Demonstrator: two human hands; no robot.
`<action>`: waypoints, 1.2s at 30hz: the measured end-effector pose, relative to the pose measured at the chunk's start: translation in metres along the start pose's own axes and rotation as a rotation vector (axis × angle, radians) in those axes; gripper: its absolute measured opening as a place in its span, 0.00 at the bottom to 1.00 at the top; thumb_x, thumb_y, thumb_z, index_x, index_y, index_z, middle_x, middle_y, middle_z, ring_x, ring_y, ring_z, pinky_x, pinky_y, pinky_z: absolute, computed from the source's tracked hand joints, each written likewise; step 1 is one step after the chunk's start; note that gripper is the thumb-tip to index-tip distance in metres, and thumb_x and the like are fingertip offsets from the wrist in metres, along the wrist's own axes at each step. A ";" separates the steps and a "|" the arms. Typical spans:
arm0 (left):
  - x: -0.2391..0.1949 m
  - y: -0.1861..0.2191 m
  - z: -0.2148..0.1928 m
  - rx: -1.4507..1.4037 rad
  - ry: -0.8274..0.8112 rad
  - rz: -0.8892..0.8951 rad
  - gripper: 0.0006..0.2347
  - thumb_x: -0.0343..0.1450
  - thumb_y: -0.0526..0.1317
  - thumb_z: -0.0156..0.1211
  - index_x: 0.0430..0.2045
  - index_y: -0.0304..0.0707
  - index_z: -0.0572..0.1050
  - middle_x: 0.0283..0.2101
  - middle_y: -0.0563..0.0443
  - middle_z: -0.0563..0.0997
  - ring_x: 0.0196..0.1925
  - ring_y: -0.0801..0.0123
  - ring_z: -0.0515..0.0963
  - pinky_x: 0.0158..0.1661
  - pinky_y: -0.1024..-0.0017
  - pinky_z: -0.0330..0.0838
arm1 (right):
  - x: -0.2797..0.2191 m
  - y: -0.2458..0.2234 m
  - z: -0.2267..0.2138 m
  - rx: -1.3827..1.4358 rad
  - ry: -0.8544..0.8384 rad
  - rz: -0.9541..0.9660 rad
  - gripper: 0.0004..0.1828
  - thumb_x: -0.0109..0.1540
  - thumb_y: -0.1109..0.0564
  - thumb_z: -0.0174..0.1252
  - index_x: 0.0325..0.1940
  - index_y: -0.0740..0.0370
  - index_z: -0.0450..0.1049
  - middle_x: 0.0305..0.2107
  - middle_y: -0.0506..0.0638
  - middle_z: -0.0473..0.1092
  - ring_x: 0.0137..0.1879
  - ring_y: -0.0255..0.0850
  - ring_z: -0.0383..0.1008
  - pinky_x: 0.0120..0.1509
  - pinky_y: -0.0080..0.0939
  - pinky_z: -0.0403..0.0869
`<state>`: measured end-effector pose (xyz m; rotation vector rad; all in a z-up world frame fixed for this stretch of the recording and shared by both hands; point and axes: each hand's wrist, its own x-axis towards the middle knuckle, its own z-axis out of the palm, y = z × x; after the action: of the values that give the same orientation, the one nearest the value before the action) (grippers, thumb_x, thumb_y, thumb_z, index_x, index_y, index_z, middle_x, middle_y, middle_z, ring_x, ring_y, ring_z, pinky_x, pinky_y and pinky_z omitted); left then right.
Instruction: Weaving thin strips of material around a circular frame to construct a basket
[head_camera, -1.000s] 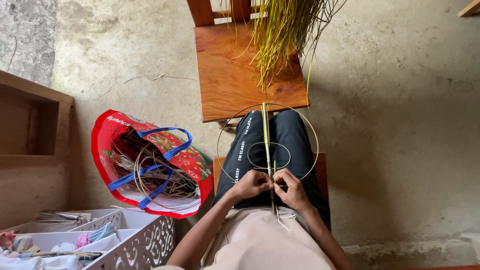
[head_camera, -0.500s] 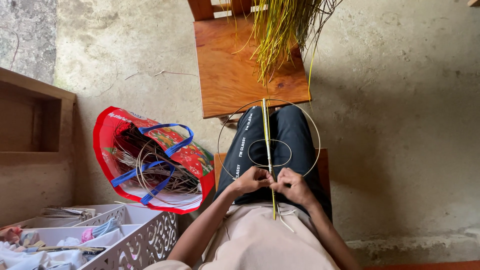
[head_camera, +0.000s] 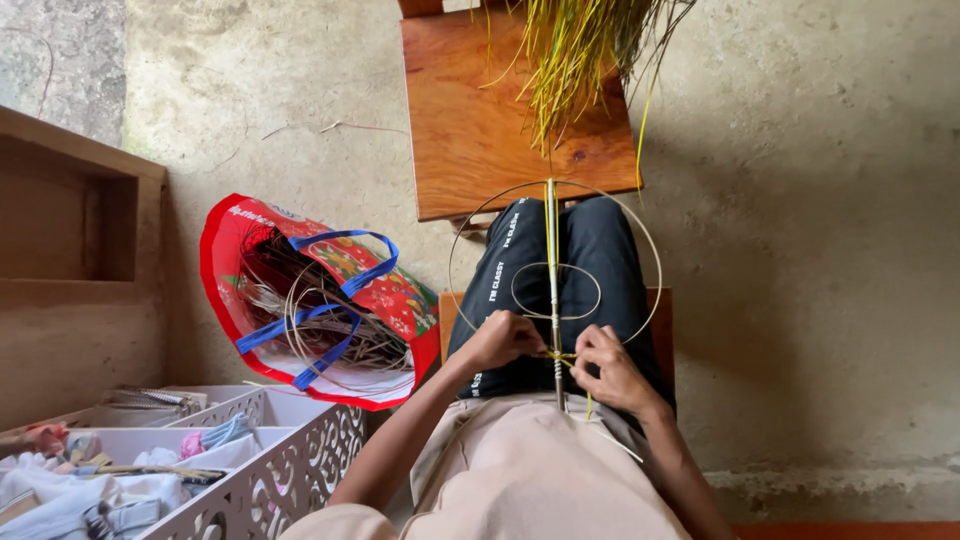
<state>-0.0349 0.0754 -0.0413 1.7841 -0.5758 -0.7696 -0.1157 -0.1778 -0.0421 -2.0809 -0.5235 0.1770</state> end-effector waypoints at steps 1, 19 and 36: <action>-0.001 0.000 0.000 0.036 0.019 -0.023 0.04 0.67 0.40 0.69 0.27 0.41 0.84 0.30 0.45 0.85 0.34 0.50 0.84 0.36 0.62 0.77 | -0.002 0.003 0.000 -0.015 0.007 0.007 0.10 0.54 0.58 0.66 0.20 0.57 0.72 0.35 0.48 0.69 0.43 0.49 0.70 0.48 0.47 0.71; 0.003 0.015 0.004 -0.649 -0.094 -0.047 0.06 0.74 0.39 0.64 0.32 0.36 0.82 0.29 0.55 0.84 0.31 0.84 0.76 0.35 0.84 0.68 | 0.011 -0.037 -0.021 0.529 -0.038 0.131 0.10 0.65 0.58 0.59 0.31 0.64 0.78 0.32 0.54 0.78 0.43 0.43 0.75 0.55 0.40 0.66; -0.001 -0.004 0.025 -0.149 0.012 -0.013 0.11 0.78 0.47 0.52 0.32 0.41 0.75 0.28 0.45 0.82 0.34 0.52 0.80 0.39 0.58 0.74 | 0.008 -0.039 -0.022 0.491 -0.064 0.085 0.14 0.64 0.58 0.61 0.25 0.64 0.75 0.25 0.53 0.75 0.34 0.42 0.73 0.45 0.41 0.70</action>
<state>-0.0541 0.0615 -0.0509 1.6556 -0.4860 -0.7898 -0.1125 -0.1735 0.0035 -1.6214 -0.3834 0.3833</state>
